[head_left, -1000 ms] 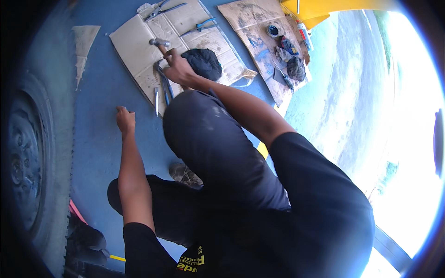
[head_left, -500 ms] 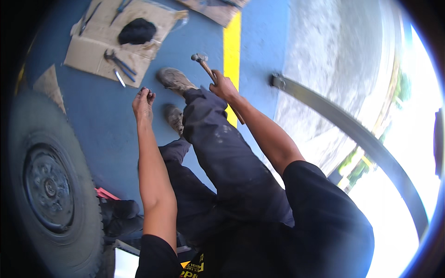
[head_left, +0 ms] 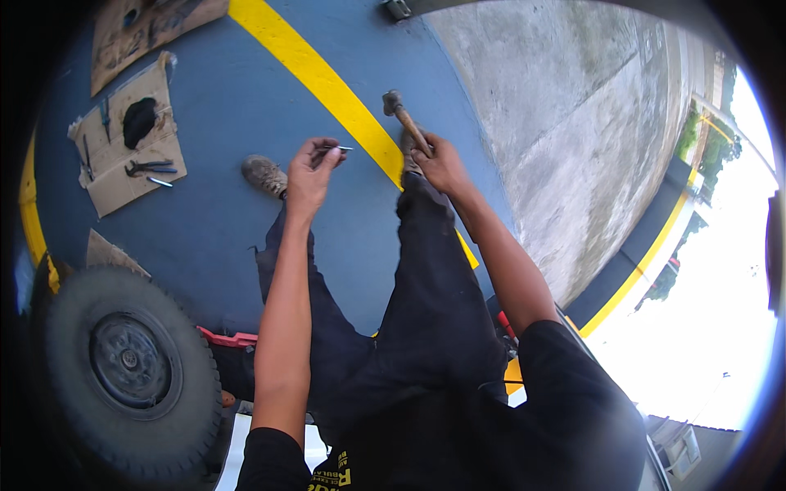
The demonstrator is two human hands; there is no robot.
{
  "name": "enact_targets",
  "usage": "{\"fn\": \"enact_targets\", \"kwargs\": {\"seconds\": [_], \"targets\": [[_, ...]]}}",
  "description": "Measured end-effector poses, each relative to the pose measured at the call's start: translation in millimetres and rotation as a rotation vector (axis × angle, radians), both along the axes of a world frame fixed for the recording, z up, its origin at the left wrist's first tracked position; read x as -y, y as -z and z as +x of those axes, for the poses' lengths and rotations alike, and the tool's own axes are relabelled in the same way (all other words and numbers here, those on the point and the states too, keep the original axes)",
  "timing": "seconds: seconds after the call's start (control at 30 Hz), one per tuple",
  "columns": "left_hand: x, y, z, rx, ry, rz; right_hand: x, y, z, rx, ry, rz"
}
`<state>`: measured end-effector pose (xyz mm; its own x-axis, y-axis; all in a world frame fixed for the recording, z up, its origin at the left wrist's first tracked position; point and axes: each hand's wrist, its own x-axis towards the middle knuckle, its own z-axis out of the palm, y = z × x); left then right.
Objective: The person works on a vehicle's wheel hub while the vehicle is raised on a lift. They use pliers, a hammer, and a screwdriver to remove and adjust components in the hub area, then wipe the area with a cloth. A second person is visible nearby but not actively assisting.
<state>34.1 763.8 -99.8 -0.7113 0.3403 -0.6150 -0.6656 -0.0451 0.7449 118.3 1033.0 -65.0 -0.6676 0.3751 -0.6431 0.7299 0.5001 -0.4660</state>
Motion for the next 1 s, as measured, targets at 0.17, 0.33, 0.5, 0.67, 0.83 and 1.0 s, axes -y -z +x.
{"fn": "enact_targets", "kwargs": {"seconds": [0.17,0.33,0.5,0.67,0.83,1.0], "targets": [[-152,-3,72,-0.065,0.195,-0.012,-101,-34,60,0.114,0.326,-0.3],[-316,-4,161,-0.018,0.209,0.053,-222,-27,134,0.053,0.447,-0.382],[-440,-13,199,0.028,0.167,0.08,-348,-23,170,0.034,0.478,-0.326],[-491,-32,189,0.144,0.044,0.077,-412,-47,150,0.024,0.41,-0.293],[-426,-91,159,0.076,-0.228,-0.085,-452,-105,163,0.14,0.338,-0.245],[-304,-241,275,0.333,-0.265,-0.396,-462,-242,178,0.443,0.195,-0.469]]}}
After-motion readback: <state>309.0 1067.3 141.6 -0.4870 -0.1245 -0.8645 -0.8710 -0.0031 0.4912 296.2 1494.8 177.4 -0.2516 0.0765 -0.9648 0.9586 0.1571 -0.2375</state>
